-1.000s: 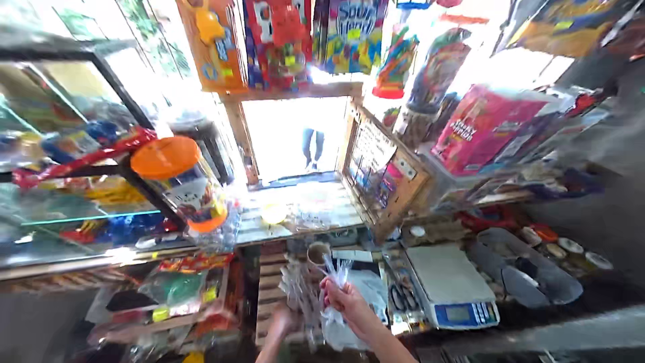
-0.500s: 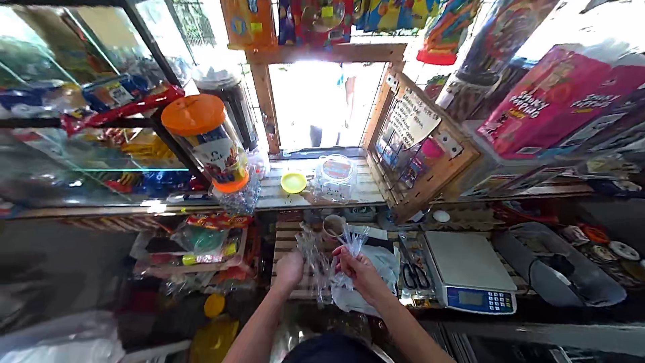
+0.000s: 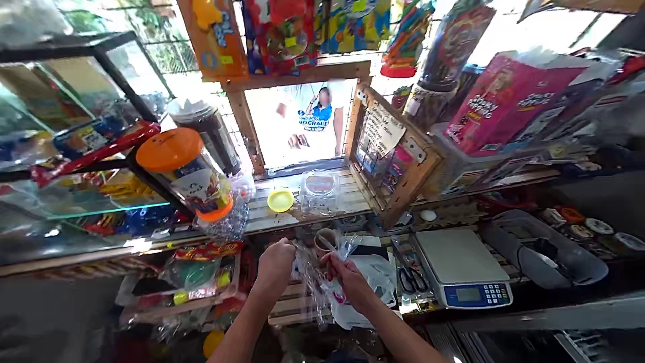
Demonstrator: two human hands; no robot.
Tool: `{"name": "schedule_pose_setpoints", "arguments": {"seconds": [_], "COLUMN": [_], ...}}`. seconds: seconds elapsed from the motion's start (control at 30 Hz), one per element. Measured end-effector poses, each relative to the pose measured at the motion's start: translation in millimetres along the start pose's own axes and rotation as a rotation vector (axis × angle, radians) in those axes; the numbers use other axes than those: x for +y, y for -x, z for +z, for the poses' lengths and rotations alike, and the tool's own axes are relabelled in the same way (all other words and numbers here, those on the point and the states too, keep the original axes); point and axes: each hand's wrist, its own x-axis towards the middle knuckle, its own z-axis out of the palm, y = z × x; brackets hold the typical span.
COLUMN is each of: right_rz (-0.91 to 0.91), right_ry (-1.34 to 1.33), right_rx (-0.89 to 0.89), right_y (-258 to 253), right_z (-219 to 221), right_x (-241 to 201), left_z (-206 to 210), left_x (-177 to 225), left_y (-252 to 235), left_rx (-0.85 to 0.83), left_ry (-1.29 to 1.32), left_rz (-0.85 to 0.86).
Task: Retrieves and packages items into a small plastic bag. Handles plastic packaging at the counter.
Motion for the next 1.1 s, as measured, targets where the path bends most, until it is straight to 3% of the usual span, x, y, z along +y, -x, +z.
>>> {"name": "schedule_pose_setpoints", "arguments": {"seconds": [0.2, 0.43, 0.53, 0.73, 0.93, 1.1], "right_rz": [-0.093, -0.089, -0.028, 0.068, -0.016, -0.003], "right_ry": [0.052, 0.159, 0.13, 0.028, 0.115, -0.013], "right_rx": [0.004, -0.1, -0.163, -0.189, -0.306, -0.187], "right_y": [-12, -17, -14, -5, -7, -9], "right_z": [7, 16, 19, 23, 26, 18], "right_x": [-17, -58, -70, -72, -64, -62], "left_z": [-28, -56, -74, -70, -57, -38], "left_x": [5, 9, 19, 25, 27, 3], "left_y": [22, 23, 13, 9, 8, 2], "left_rx": [0.081, 0.14, 0.087, 0.264, 0.31, 0.355], "left_ry": [0.046, 0.121, 0.073, 0.269, 0.598, 0.919], "left_rz": [0.214, 0.665, 0.694, 0.647, 0.575, 0.496]}}
